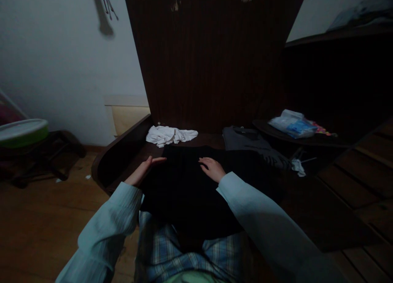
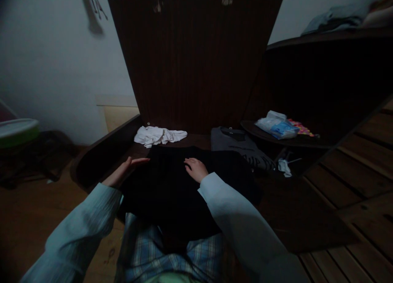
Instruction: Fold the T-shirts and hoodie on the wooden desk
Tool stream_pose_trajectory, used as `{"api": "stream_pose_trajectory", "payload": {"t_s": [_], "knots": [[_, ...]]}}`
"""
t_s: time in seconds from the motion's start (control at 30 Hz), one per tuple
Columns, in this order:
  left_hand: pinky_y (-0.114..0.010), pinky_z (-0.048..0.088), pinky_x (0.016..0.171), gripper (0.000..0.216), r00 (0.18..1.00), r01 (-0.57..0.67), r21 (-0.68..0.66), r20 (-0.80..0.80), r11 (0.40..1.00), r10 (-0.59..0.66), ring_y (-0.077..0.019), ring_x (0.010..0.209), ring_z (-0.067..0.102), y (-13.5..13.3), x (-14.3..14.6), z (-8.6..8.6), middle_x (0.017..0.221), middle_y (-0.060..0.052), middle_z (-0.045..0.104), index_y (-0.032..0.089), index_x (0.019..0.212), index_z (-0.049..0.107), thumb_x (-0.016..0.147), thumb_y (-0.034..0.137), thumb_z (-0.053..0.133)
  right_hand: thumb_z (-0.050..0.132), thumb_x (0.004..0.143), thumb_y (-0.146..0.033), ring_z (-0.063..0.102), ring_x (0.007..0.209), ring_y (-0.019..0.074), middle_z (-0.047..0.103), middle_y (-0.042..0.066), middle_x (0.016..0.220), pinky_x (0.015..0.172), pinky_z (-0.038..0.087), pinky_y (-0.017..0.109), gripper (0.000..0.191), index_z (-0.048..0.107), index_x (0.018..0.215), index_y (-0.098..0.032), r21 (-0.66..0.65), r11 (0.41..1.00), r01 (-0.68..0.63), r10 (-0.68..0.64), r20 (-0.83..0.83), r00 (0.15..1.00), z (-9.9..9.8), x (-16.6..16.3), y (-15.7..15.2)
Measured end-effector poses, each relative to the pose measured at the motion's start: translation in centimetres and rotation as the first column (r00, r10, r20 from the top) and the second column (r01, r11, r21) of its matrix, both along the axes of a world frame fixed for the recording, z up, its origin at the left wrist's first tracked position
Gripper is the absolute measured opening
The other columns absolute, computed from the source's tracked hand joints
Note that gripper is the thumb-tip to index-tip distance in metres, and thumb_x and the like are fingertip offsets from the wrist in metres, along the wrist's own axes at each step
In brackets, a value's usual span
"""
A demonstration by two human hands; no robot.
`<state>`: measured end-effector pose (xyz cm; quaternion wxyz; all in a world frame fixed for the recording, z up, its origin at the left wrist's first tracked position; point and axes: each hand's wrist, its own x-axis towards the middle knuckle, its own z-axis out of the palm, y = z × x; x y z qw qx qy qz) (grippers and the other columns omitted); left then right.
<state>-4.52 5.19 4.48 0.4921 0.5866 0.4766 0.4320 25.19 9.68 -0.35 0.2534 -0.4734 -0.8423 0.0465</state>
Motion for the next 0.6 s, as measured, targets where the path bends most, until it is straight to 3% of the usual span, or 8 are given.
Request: {"api": "stream_pose_trajectory", "payload": {"t_s": [0.1,0.23,0.43,0.6], "knots": [[-0.039,0.035,0.099,0.068,0.970,-0.054,0.079,-0.233,0.995,0.071,-0.0280,0.111,0.051,2.3,-0.5,0.0,0.114,-0.010,0.061,0.017,0.102,0.064,0.061,0.070,0.052,0.048,0.082,-0.017,0.054,0.109,0.0187,0.061,0.007,0.114,0.096,0.043,0.035,0.025,0.063,0.102,-0.017,-0.004,1.000,0.003,-0.003,-0.005,1.000,0.1,0.0,0.0],[-0.036,0.037,0.097,0.069,0.887,-0.025,0.071,-0.458,0.997,0.055,-0.0282,0.109,0.052,5.7,-0.2,-1.0,0.114,-0.011,0.061,0.018,0.099,0.064,0.051,0.066,0.061,0.048,0.081,-0.017,0.054,0.109,0.0181,0.061,0.006,0.114,0.096,0.042,0.035,0.025,0.063,0.102,-0.017,-0.008,1.000,0.003,-0.004,-0.017,1.000,0.1,0.0,-0.1],[-0.035,0.041,0.090,0.048,0.821,-0.242,0.256,-0.460,0.936,0.338,-0.0245,0.101,0.056,7.5,0.2,-3.5,0.106,-0.009,0.063,0.018,0.095,0.063,0.063,0.053,0.054,0.049,0.081,-0.017,0.053,0.110,0.0175,0.062,0.005,0.114,0.096,0.042,0.036,0.025,0.063,0.101,-0.019,-0.002,1.000,-0.003,0.003,-0.038,0.999,0.1,0.0,-0.1],[-0.030,0.045,0.074,0.035,0.779,-0.288,0.242,-0.504,0.926,0.374,-0.0215,0.083,0.061,7.3,-0.8,-4.0,0.082,-0.006,0.068,0.019,0.078,0.064,0.071,0.048,0.045,0.048,0.081,-0.017,0.053,0.109,0.0168,0.061,0.004,0.114,0.096,0.042,0.036,0.025,0.062,0.101,-0.021,-0.004,1.000,-0.002,0.002,-0.051,0.999,-0.1,0.1,0.0]]}}
